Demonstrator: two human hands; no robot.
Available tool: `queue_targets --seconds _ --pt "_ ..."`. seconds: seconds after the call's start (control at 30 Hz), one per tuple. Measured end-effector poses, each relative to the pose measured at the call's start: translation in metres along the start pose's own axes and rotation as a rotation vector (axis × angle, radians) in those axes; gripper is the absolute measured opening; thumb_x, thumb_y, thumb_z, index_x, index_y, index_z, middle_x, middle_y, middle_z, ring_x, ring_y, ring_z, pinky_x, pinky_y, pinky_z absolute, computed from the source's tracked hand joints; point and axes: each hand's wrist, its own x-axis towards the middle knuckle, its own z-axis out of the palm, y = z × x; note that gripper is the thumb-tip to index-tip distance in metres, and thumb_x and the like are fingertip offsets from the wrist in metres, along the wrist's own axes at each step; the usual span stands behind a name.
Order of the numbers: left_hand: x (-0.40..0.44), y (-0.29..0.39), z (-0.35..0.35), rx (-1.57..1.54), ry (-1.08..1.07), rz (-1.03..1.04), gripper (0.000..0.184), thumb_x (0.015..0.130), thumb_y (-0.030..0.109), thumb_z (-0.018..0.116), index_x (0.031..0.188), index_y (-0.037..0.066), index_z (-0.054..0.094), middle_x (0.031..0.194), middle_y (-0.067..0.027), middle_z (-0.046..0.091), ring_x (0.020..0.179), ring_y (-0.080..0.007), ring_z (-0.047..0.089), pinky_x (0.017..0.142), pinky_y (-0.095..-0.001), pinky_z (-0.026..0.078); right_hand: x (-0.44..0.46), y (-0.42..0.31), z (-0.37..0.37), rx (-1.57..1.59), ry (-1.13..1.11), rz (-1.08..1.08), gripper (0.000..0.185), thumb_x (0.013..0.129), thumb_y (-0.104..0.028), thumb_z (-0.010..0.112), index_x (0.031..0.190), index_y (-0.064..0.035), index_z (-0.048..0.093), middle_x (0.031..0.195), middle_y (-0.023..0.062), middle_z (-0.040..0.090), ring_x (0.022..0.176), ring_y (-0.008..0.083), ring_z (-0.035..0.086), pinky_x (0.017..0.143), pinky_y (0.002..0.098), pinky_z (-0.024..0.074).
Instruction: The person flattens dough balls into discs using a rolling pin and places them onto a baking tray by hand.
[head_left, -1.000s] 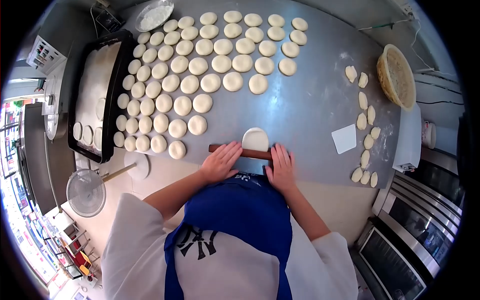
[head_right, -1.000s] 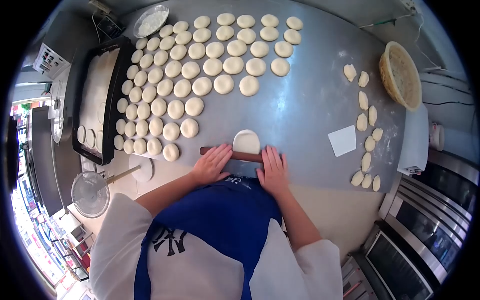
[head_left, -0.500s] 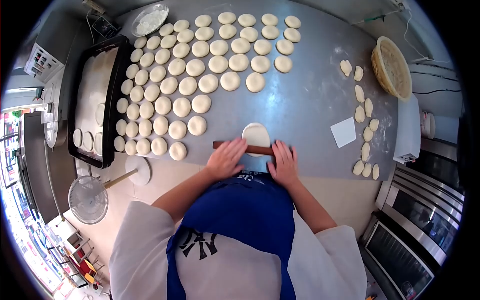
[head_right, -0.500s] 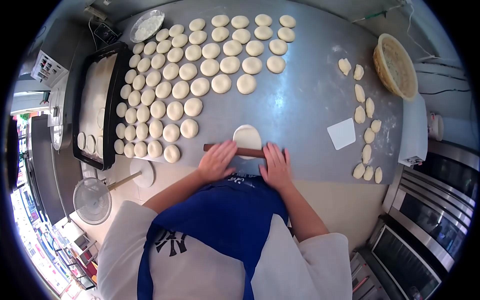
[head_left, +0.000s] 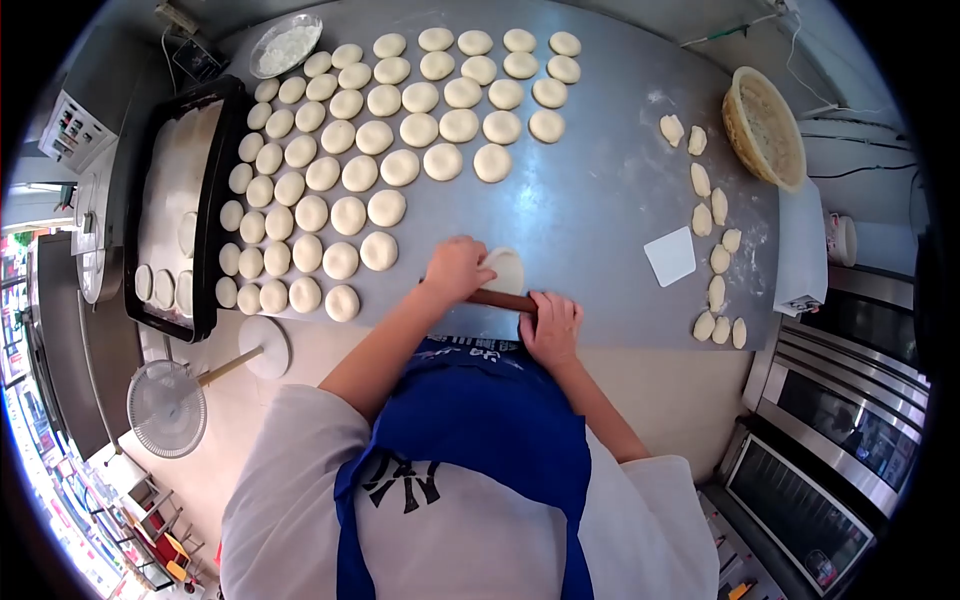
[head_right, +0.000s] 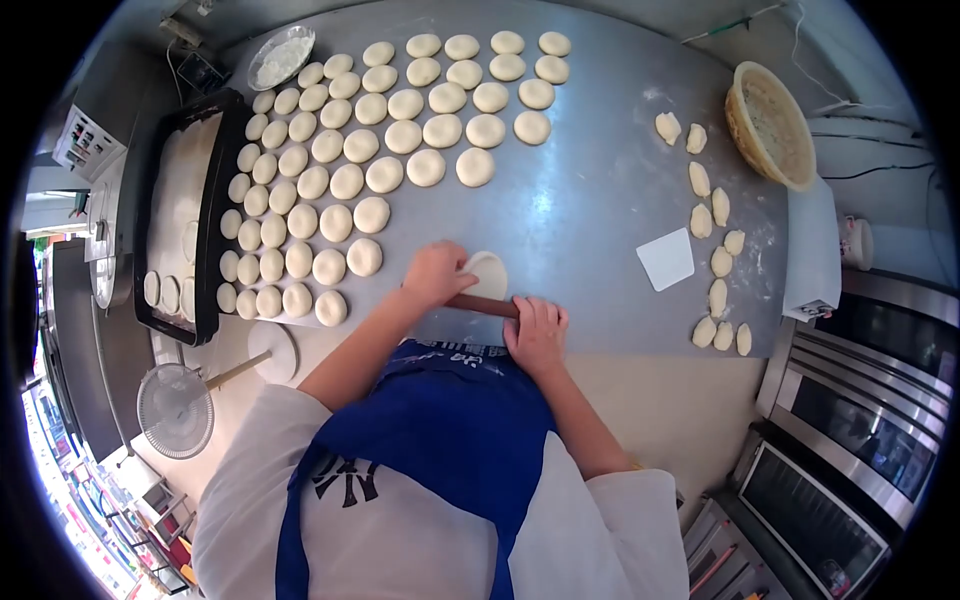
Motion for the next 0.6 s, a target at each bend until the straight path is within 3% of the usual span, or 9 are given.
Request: queue_targets --seconds 0.07,0.13,0.2,0.27,0.33,0.37,0.43,0.53,0.6 --pt "-0.005 -0.012 0.03 -0.145 0.286 0.392 0.021 0.079 0.02 0.08 0.082 0.004 0.066 0.105 -0.0187 0.072 0.103 -0.0358 0.068 0.088 -0.041 0.055 0.008 0.002 -0.008 0.015 0.032 0.041 0.04 0.077 -0.024 0.075 0.114 -0.0145 0.064 0.111 0.0062 0.063 0.11 0.0282 0.058 0.104 0.0483 0.0359" --pt "-0.017 -0.004 0.043 -0.344 0.182 0.365 0.021 0.081 0.017 0.081 0.087 0.005 0.064 0.102 -0.0139 0.072 0.099 -0.029 0.07 0.087 -0.0379 0.055 0.006 0.01 -0.018 0.109 -0.098 0.008 0.033 0.072 -0.021 0.075 0.103 -0.0152 0.067 0.102 0.0044 0.065 0.104 0.0268 0.059 0.102 0.0473 0.0366" --pt "-0.009 -0.009 0.075 -1.357 0.109 -0.047 0.025 0.089 0.021 0.076 0.103 0.004 0.067 0.102 -0.0072 0.071 0.097 -0.0204 0.069 0.083 -0.0365 0.055 -0.009 0.018 -0.03 0.106 -0.123 0.023 0.031 0.07 -0.021 0.075 0.1 -0.0151 0.068 0.099 0.0042 0.065 0.102 0.0264 0.06 0.102 0.0468 0.0367" --pt "-0.005 0.01 0.043 -1.565 -0.014 -0.092 0.029 0.092 0.023 0.074 0.112 0.004 0.066 0.101 -0.0032 0.069 0.098 -0.0146 0.067 0.085 -0.0351 0.055 -0.019 0.026 -0.039 0.104 -0.178 0.004 0.029 0.069 -0.021 0.075 0.096 -0.015 0.068 0.097 0.004 0.065 0.101 0.0261 0.06 0.102 0.0463 0.0368" --pt "0.019 -0.002 0.019 -0.872 -0.3 0.133 0.032 0.093 0.021 0.071 0.117 0.002 0.065 0.106 -0.0087 0.071 0.099 -0.021 0.069 0.087 -0.0377 0.056 -0.009 0.023 -0.051 0.124 -0.228 0.089 0.027 0.07 -0.022 0.074 0.095 -0.015 0.068 0.095 0.0051 0.066 0.1 0.0272 0.06 0.101 0.0466 0.0374" --pt "0.027 -0.002 0.006 -0.885 -0.281 0.118 0.032 0.093 0.021 0.071 0.117 0.002 0.065 0.106 -0.0087 0.071 0.099 -0.021 0.069 0.087 -0.0377 0.056 0.005 0.018 -0.054 0.131 -0.244 0.069 0.027 0.07 -0.022 0.074 0.095 -0.015 0.068 0.095 0.0051 0.066 0.1 0.0272 0.06 0.101 0.0466 0.0374" --pt "0.034 -0.001 -0.007 -0.213 -0.095 0.124 0.044 0.09 0.027 0.074 0.126 0.003 0.062 0.119 -0.0142 0.069 0.108 -0.028 0.068 0.092 -0.0396 0.056 0.04 0.007 -0.051 0.069 -0.113 0.09 0.022 0.073 -0.02 0.071 0.094 -0.0143 0.068 0.094 0.0055 0.066 0.099 0.0276 0.059 0.101 0.0469 0.038" --pt "0.013 -0.001 0.009 -0.02 0.437 0.263 0.061 0.088 0.033 0.075 0.138 0.004 0.056 0.135 -0.0181 0.062 0.124 -0.0333 0.06 0.103 -0.0452 0.049 0.07 0.002 -0.026 -0.041 0.03 0.033 0.019 0.075 -0.018 0.069 0.093 -0.0127 0.067 0.094 0.0058 0.065 0.099 0.0278 0.059 0.101 0.0483 0.0385" --pt "-0.033 -0.019 0.029 0.28 0.549 0.311 0.077 0.086 0.041 0.075 0.146 0.001 0.049 0.15 -0.0197 0.052 0.143 -0.0353 0.046 0.114 -0.0506 0.039 0.043 0.01 -0.007 -0.057 -0.083 0.049 0.031 0.078 -0.018 0.069 0.108 -0.0114 0.068 0.109 0.0081 0.067 0.109 0.0284 0.059 0.107 0.0519 0.0367"
